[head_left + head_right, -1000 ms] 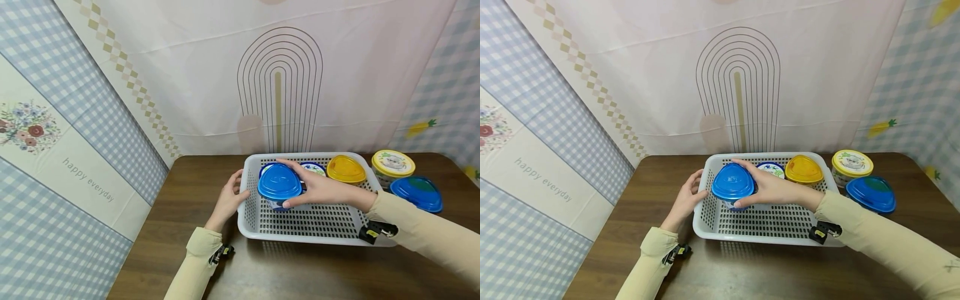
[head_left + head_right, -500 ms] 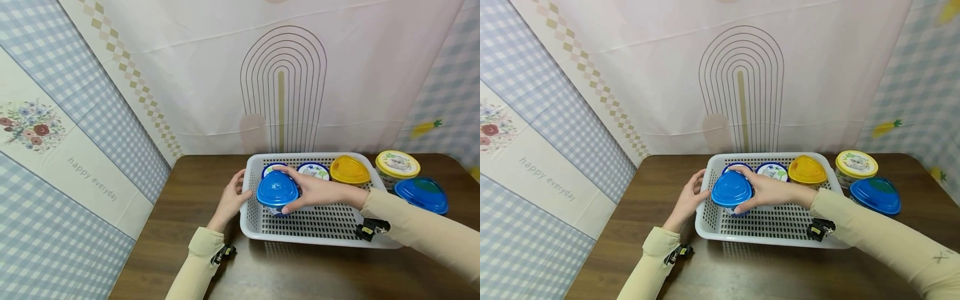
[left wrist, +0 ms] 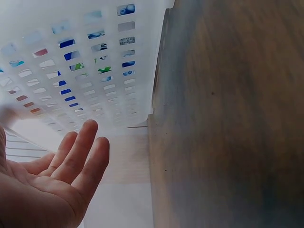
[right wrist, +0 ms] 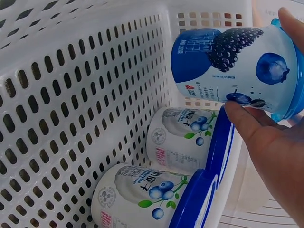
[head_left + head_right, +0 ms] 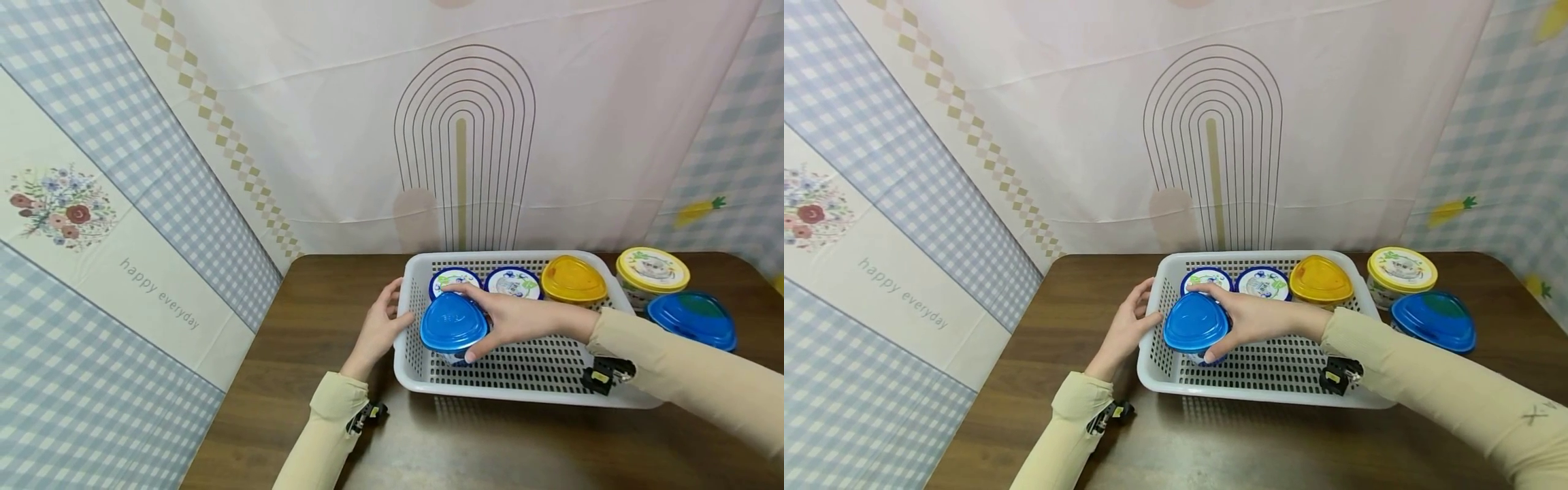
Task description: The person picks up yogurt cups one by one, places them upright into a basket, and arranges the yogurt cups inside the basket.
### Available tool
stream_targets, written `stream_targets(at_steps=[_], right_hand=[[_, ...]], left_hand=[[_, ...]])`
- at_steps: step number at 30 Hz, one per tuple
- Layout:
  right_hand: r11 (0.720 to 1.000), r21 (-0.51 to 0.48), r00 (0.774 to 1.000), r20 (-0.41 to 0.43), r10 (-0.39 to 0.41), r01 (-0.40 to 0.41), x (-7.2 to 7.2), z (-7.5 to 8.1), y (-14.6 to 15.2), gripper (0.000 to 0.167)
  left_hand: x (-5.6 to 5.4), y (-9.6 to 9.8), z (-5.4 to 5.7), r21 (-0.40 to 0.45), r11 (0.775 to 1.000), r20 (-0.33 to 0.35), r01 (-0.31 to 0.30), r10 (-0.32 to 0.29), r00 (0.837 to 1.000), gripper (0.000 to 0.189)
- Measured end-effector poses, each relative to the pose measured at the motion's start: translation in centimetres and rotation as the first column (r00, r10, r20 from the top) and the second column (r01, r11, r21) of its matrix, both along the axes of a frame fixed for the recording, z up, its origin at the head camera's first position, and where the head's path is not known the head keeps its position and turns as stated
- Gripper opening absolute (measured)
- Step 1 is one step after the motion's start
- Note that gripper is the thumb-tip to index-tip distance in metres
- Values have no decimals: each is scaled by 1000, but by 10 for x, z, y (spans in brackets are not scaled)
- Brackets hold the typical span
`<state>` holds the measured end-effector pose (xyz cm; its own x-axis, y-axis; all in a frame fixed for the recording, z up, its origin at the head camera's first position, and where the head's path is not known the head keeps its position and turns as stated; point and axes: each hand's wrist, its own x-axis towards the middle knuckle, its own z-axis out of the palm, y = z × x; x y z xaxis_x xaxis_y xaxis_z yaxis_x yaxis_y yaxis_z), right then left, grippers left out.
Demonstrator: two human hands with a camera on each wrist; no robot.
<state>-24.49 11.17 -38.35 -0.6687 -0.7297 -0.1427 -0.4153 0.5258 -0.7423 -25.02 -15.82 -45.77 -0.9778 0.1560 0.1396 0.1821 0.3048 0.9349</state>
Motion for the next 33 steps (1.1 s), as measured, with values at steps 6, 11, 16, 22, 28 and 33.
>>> stream_targets(at_steps=[6,11,16,22,28,33], right_hand=[[999,5,998,14,54,-54,-4,-6,1,106],[997,21,996,42,76,-77,-7,-13,0,106],[994,19,992,64,104,-106,-8,-19,-3,104],[994,11,991,77,108,-109,-9,-21,-4,104],[995,20,991,87,99,-101,-9,-22,-2,105],[996,16,991,96,88,-89,-10,-24,-2,106]], left_hand=[[-1,1,-2,6,1000,0,-7,7,1000,70],[0,1,-2,9,1000,3,-8,8,1000,70],[-1,1,-2,11,1000,3,-11,10,1000,69],[-2,1,-4,10,1000,1,-13,13,1000,69],[-2,2,-3,10,1000,7,-13,13,1000,69],[-1,1,-3,18,1000,4,-13,13,1000,69]])
